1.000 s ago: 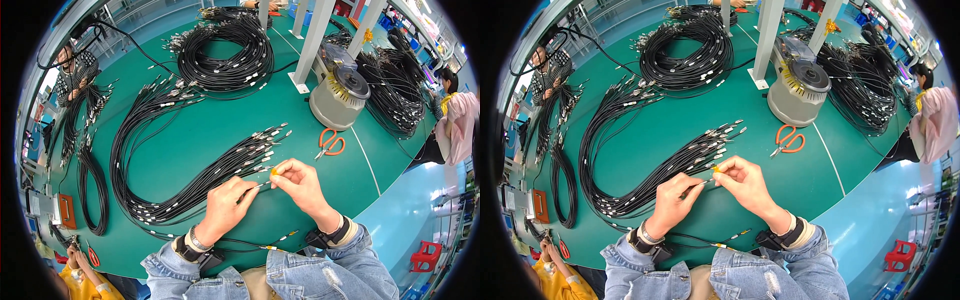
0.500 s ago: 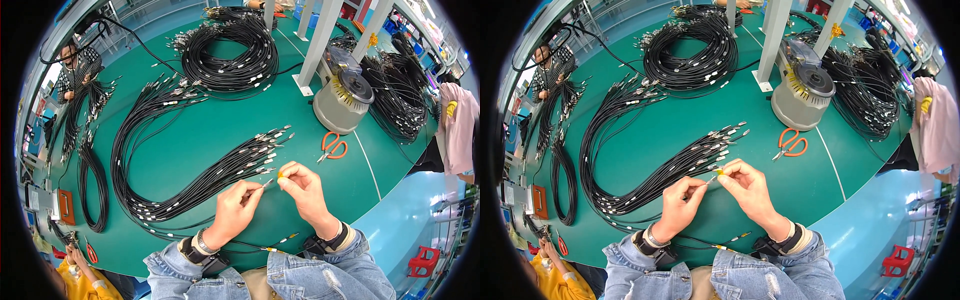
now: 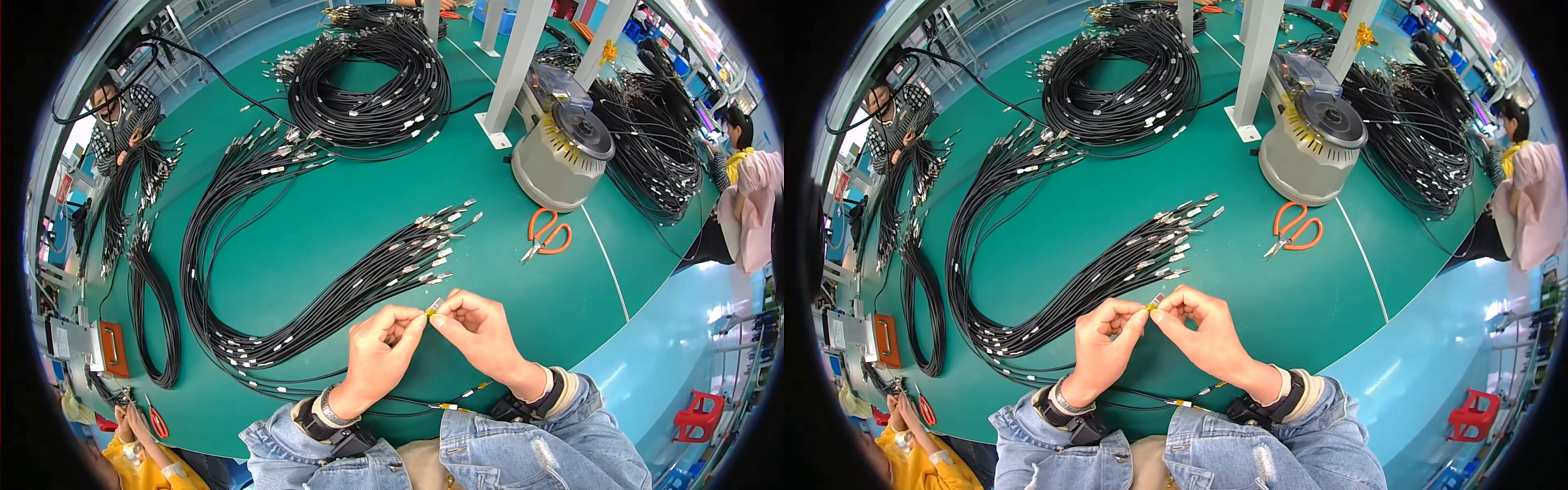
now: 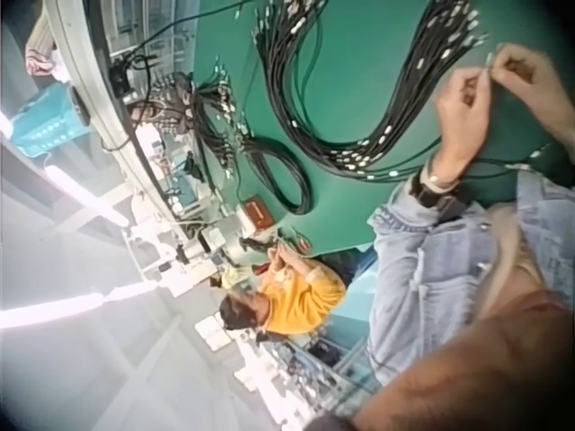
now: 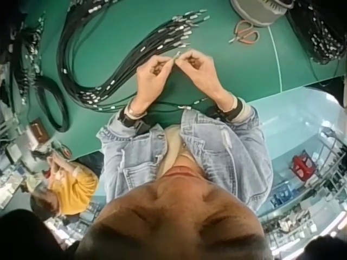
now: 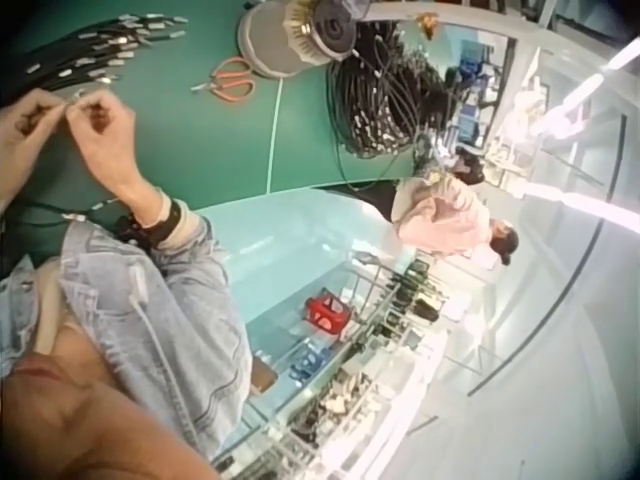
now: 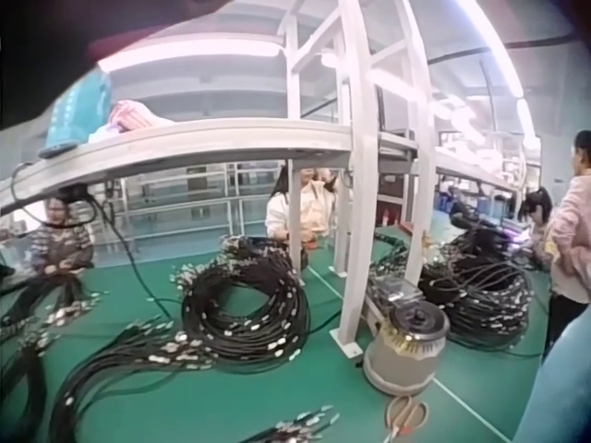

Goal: The person picks up a cable from a pile, applies a yellow tape strip to the connector by hand, and sets it back down, repeating the process for several cables.

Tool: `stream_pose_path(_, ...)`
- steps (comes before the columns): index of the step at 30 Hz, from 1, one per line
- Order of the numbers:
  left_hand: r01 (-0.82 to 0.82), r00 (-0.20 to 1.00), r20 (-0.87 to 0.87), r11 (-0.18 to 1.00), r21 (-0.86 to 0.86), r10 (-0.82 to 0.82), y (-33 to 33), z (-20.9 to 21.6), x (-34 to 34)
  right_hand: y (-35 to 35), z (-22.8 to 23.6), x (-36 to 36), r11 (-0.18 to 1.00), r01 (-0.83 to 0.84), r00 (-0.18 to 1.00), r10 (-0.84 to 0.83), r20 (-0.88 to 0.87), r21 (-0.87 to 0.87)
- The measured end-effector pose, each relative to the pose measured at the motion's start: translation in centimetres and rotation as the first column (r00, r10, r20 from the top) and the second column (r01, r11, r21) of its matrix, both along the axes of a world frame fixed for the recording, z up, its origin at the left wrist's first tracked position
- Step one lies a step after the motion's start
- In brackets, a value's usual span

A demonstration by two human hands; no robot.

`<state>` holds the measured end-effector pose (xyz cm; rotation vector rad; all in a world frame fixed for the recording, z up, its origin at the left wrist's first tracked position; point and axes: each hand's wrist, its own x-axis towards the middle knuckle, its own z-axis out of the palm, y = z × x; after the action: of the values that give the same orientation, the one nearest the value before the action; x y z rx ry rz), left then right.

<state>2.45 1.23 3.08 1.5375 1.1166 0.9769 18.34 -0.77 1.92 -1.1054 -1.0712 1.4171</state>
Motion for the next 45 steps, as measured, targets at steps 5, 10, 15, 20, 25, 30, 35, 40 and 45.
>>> stream_pose_path(5,0.007,1.0,0.0,1.0,-0.003,-0.007,0.01,0.21,-0.04,0.05,-0.33,-0.18,0.999,0.039,0.999,-0.04,0.004,0.023)
stream_pose_path(10,0.013,1.0,-0.003,1.0,-0.006,-0.013,-0.02,0.26,-0.03,0.03,-0.29,0.04,0.999,0.034,0.999,-0.035,0.029,0.027)
stream_pose_path(15,0.016,1.0,-0.009,1.0,-0.01,-0.017,0.02,0.25,-0.09,0.09,0.1,0.21,1.0,0.021,1.0,-0.021,0.022,0.001)
stream_pose_path(20,0.011,1.0,-0.015,1.0,-0.013,-0.011,0.04,0.38,-0.03,0.18,0.08,0.32,1.0,0.016,1.0,-0.016,0.01,-0.01)
stream_pose_path(25,0.006,1.0,-0.001,1.0,-0.008,-0.006,0.01,0.4,0.0,0.13,-0.05,0.35,1.0,0.014,0.999,-0.014,0.032,-0.009)
stream_pose_path(30,0.007,1.0,-0.011,1.0,-0.01,-0.007,-0.04,0.48,0.0,0.14,-0.2,0.44,1.0,0.018,0.999,-0.019,0.051,0.015)
stream_pose_path(35,0.019,1.0,-0.004,1.0,-0.018,-0.019,-0.07,0.45,-0.07,0.1,0.09,0.77,0.999,-0.031,0.996,0.035,0.087,-0.045)
stream_pose_path(40,0.029,1.0,-0.003,1.0,0.0,-0.029,-0.03,0.37,-0.06,0.15,0.25,0.78,0.998,-0.031,0.996,0.035,0.077,-0.05)
stream_pose_path(45,0.018,0.993,-0.12,0.988,0.155,0.001,-0.31,0.72,0.33,0.25,0.04,0.76,0.997,-0.04,0.999,0.041,0.008,-0.063)
